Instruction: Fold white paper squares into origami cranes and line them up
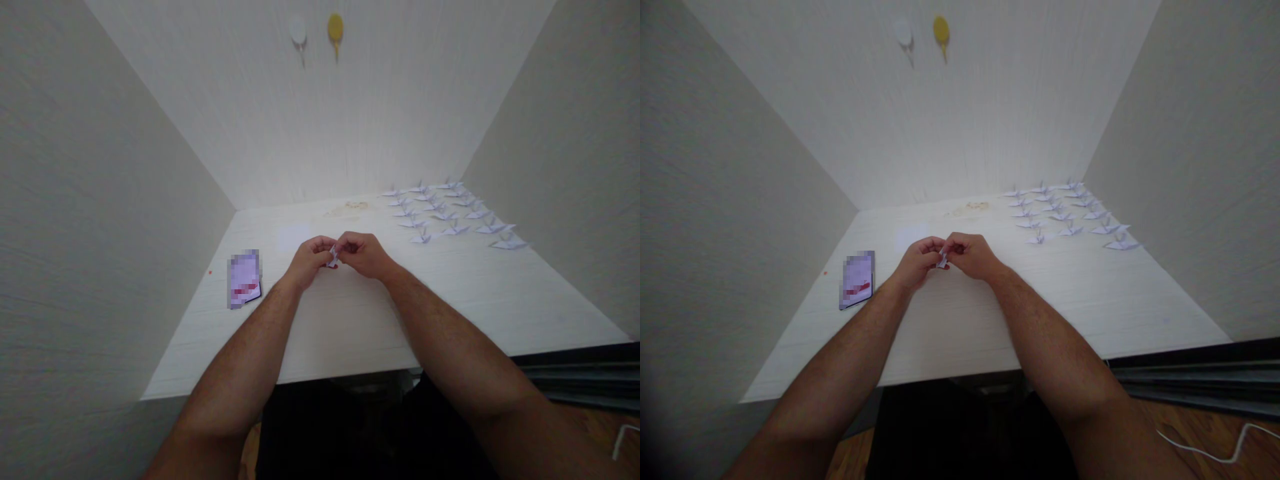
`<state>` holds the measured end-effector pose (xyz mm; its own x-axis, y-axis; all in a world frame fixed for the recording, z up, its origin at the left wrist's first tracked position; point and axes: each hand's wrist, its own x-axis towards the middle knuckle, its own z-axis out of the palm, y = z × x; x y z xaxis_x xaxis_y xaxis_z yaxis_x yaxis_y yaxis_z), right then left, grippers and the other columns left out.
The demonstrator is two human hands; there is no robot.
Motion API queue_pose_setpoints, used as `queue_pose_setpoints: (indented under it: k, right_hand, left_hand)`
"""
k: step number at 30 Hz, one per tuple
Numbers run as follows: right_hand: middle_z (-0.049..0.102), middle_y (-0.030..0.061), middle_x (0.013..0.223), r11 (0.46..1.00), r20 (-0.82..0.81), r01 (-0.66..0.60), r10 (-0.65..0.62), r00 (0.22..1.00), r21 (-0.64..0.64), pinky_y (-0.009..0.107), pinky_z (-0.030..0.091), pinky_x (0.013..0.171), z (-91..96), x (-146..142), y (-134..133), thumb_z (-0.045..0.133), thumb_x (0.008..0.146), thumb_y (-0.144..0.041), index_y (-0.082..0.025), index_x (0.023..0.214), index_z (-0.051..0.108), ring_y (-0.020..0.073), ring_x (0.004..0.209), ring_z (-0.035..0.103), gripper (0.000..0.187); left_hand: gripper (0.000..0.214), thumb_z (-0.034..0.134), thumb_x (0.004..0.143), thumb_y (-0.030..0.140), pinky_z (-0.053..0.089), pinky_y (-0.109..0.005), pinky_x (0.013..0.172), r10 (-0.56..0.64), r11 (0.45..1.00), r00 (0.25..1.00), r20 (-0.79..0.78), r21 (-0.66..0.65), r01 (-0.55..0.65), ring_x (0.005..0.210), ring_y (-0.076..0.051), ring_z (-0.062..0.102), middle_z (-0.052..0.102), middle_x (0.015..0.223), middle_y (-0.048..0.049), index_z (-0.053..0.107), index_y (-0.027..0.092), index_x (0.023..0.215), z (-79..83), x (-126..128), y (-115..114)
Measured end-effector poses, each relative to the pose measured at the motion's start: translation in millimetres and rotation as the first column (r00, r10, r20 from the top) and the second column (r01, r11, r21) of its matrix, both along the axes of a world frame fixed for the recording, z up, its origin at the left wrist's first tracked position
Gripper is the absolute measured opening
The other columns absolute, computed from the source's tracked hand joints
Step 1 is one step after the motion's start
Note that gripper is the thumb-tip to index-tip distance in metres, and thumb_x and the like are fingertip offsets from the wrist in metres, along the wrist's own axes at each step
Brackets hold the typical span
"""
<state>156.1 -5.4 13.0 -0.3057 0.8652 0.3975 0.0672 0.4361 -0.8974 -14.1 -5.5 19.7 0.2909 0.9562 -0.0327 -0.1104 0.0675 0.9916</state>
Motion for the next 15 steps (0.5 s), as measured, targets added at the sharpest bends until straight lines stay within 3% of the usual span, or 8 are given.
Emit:
queue_pose_setpoints:
  k: [8,15]
  right_hand:
    - [0.062,-0.0015,0.067,0.997,0.058,0.054,-0.057,0.997,0.057,0.025,0.04,0.058,-0.5,2.2,2.0,0.066,0.075,-0.027,-0.02,0.076,0.067,0.0109,0.061,0.051,0.007]
    - [0.066,0.0,0.074,0.967,0.145,0.102,-0.138,0.98,0.233,0.027,0.043,0.064,2.4,5.0,1.2,0.062,0.077,-0.019,-0.021,0.076,0.068,0.0123,0.065,0.055,0.006]
  left_hand:
    - [0.032,0.08,0.059,0.021,0.045,-0.022,0.05,0.0,0.999,1.0,-0.023,0.045,0.001,0.054,-0.009,0.055,0.065,0.07,0.0005,0.066,0.016,0.088,-3.1,-2.8,4.1]
    - [0.039,0.083,0.061,0.025,0.049,-0.022,0.051,-0.041,0.998,0.999,-0.013,0.045,0.042,0.056,-0.009,0.057,0.065,0.071,0.0014,0.066,0.017,0.095,-5.3,-5.0,5.5]
